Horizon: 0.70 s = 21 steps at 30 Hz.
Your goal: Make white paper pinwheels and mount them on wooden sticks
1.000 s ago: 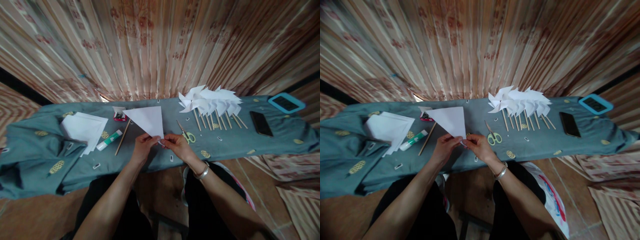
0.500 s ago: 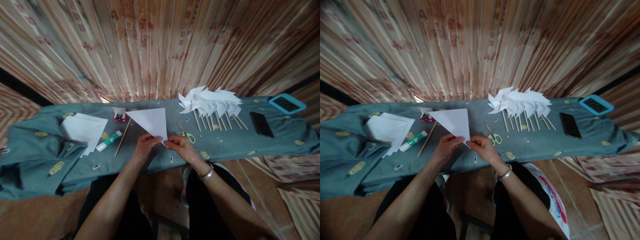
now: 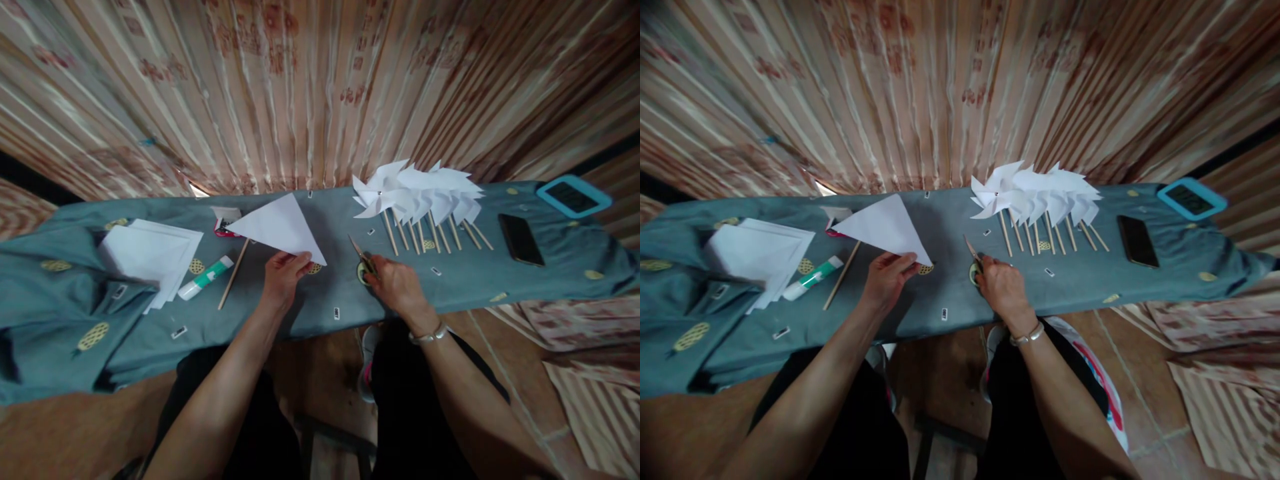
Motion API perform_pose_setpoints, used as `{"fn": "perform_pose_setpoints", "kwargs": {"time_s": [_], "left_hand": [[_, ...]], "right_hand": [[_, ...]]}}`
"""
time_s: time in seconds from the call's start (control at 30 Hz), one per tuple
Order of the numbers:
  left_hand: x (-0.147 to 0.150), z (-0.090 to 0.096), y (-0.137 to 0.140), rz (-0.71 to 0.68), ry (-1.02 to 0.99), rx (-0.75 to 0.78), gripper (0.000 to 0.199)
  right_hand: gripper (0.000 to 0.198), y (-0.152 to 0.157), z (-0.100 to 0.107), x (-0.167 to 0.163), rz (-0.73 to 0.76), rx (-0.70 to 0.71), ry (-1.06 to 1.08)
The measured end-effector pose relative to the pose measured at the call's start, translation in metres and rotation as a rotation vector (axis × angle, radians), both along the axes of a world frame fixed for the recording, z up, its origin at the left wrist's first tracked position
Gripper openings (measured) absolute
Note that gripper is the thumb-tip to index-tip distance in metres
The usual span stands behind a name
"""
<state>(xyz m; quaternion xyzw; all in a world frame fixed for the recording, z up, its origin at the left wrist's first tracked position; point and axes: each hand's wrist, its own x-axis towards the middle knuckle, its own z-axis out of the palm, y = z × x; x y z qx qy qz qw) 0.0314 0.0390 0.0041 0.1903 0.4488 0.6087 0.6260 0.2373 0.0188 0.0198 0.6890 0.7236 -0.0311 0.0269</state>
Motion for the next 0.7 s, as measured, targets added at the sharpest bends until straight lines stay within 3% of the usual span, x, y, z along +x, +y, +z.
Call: {"fn": "perform_pose_setpoints", "kwargs": {"time_s": [0.1,0.17,0.27,0.37,0.5,0.7], "left_hand": [[0.003,0.0,0.003,-0.005,-0.017,0.005,0.04],[0.003,0.0,0.006,-0.008,-0.02,0.023,0.039],[0.002,0.001,0.011,-0.002,-0.021,0.065,0.038],[0.0,0.001,0.016,0.002,-0.023,0.087,0.038],[-0.002,0.001,0.02,0.023,-0.034,0.105,0.037],[0.002,0.001,0.022,0.036,-0.056,0.114,0.03]], "right_hand": [[0.032,0.003,-0.006,0.004,-0.051,0.026,0.256],[0.027,0.005,-0.011,0.007,-0.122,-0.005,0.637],[0.033,0.006,-0.014,0.004,-0.226,-0.18,1.297],[0.041,0.002,-0.011,-0.007,-0.313,-0.356,1.681],[0.039,-0.006,-0.007,-0.023,-0.331,-0.499,1.819],[0.052,-0.016,-0.013,-0.036,-0.164,-0.52,1.725]]}}
